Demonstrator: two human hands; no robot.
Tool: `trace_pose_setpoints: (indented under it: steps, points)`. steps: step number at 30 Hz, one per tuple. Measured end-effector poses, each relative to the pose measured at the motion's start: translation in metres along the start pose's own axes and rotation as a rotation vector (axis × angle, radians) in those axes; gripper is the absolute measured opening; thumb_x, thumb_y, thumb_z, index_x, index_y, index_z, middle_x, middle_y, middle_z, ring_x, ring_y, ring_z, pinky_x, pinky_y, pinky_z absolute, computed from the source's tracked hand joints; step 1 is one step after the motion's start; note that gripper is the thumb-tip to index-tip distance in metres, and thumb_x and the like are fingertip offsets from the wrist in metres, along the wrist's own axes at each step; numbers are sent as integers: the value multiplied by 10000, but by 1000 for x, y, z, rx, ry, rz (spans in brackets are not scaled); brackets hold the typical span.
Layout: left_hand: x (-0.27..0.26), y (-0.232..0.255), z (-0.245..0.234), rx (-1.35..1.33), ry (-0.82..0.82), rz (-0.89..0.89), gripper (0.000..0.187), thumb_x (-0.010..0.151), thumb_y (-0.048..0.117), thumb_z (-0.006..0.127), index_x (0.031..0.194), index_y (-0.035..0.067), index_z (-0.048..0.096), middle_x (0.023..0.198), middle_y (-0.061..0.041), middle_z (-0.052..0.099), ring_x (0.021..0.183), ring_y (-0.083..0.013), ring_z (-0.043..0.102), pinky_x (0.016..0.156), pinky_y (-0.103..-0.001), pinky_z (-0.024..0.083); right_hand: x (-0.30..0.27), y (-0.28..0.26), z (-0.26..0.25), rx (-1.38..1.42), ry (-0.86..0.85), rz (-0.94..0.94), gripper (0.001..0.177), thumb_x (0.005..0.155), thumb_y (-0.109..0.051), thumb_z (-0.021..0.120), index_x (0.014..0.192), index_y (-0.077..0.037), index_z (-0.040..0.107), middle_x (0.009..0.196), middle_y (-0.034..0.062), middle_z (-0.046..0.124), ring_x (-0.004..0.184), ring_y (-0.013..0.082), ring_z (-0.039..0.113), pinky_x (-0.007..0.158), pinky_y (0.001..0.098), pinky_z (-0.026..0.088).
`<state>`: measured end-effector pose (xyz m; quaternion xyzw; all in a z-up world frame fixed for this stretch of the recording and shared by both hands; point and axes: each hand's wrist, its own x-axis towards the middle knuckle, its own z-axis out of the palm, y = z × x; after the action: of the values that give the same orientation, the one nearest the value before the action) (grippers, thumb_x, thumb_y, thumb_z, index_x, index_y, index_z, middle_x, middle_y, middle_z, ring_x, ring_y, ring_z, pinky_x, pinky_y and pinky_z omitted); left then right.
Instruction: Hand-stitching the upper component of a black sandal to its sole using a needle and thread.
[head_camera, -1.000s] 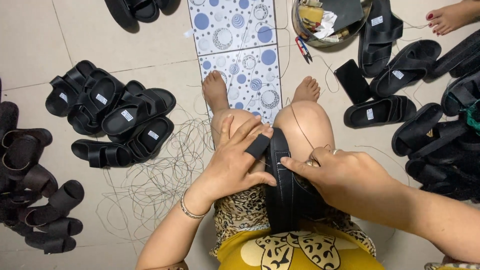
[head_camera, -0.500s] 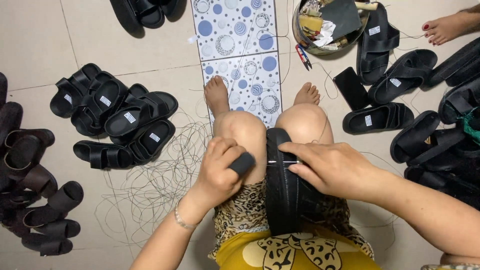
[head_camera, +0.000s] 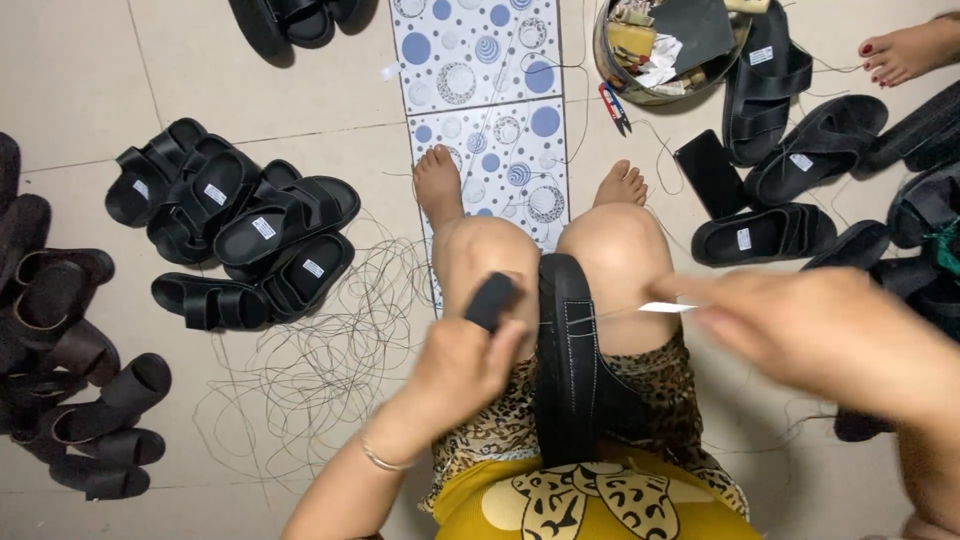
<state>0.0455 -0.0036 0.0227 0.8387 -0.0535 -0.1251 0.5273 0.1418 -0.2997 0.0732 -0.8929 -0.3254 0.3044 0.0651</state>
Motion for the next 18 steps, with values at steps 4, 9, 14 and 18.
trace_pose_setpoints:
  steps: [4,9,14,18]
  points:
    - [-5,-11,-9,-107,178,47,301,856,-19,670,1154,-67,654,793,-75,759,522,-116,644,468,-204,513,-8,2,12,384,-340,294,629,721,-426,841,1321,-507,669,674,-125,886,422,88,717,457,252,556]
    - [16,30,-27,249,332,287,156,797,-44,679,920,24,611,814,-78,651,676,-231,589,694,-342,480,18,-28,50,891,157,47,227,756,-152,806,982,-138,825,914,-7,821,742,107,718,696,236,570]
    - [-1,22,31,269,57,622,79,712,76,725,699,67,648,964,-107,643,772,-251,559,767,-395,467,26,-11,44,1333,241,-207,87,894,-34,682,816,-10,715,912,77,709,803,160,640,783,286,551]
    - [12,12,65,627,207,598,231,666,47,699,596,87,483,691,-113,483,591,-228,403,542,-365,354,9,3,15,862,602,-36,131,968,-61,662,1053,35,686,1145,161,678,891,196,598,745,289,499]
